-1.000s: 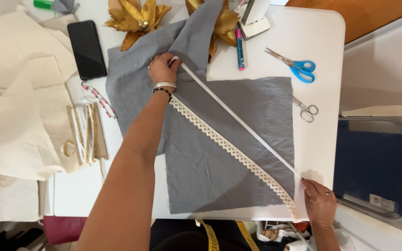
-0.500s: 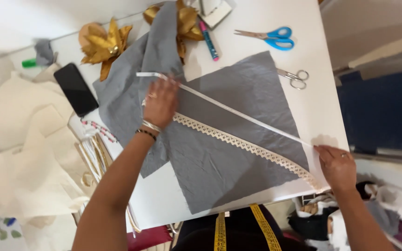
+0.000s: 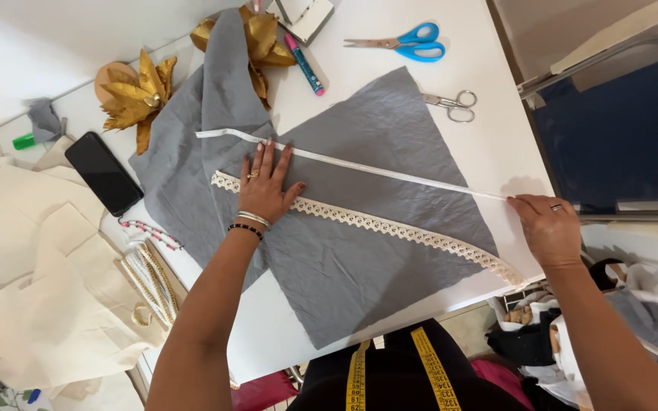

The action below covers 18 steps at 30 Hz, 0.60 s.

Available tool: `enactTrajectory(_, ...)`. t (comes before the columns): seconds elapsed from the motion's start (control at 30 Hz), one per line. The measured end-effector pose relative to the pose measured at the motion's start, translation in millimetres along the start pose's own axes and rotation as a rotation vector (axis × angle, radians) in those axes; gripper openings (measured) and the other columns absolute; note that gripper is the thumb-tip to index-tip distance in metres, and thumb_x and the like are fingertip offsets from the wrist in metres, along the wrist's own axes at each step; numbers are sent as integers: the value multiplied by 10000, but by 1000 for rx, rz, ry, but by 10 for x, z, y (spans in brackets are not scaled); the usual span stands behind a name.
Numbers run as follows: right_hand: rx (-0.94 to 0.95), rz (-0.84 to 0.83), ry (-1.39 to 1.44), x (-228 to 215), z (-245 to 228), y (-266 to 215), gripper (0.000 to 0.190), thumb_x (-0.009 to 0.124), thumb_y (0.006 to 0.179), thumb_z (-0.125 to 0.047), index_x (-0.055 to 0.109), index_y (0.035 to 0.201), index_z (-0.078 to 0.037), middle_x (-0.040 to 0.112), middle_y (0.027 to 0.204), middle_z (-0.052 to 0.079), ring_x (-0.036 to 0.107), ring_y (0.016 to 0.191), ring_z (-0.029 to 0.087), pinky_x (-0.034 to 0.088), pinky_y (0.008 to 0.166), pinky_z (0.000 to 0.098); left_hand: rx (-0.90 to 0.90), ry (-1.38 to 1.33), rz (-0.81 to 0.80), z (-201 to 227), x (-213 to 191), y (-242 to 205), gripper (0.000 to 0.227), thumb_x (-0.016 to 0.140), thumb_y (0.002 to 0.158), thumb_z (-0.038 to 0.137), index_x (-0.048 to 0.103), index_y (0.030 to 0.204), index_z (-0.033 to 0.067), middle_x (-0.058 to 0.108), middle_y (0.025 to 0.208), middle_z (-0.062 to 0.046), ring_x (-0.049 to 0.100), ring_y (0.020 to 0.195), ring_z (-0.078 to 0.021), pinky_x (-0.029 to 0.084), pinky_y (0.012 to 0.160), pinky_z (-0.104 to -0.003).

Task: Measuring, aligning, and pinning decorative lace trim onto a piece of grey fabric

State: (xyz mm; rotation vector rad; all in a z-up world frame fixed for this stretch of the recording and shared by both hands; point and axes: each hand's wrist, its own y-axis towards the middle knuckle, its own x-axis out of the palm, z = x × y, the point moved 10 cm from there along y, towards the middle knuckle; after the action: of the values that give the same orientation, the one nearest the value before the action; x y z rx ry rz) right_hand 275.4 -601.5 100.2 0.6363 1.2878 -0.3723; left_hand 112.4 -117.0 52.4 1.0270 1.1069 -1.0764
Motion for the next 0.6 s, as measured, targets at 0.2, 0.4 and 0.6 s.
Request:
enactTrajectory(0.2,-24,37,5,-83,-83,-22,267,807,938,-26,805,1099,-239,790,1152,-85,754,980,155,571,899,323,-10,3,40,-22,-20,16,711,456,1042,623,344,1633,243,334,1676,-125,339,1538,-346,255,1228,-591)
enactTrajectory(0.4,32,24,-25,-283,-52,-120,279,767,953,-83,807,1193,-218,767,1277,-53,743,1012,174,569,942,352,-3,55,28,-145,-214,127,583,545,1015,539,527,1525,259,460,1588,-135,428,1462,-360,363,1128,-608)
enactTrajectory(0.6,63,51,283,-842,-77,-101,258,726,946,-41,759,1194,-108,757,1228,136,728,1067,309,557,942,455,-176,-51,315,-23,-1580,-676,474,676,983,169,582,1433,51,564,1450,-222,534,1326,-451,412,1104,-576)
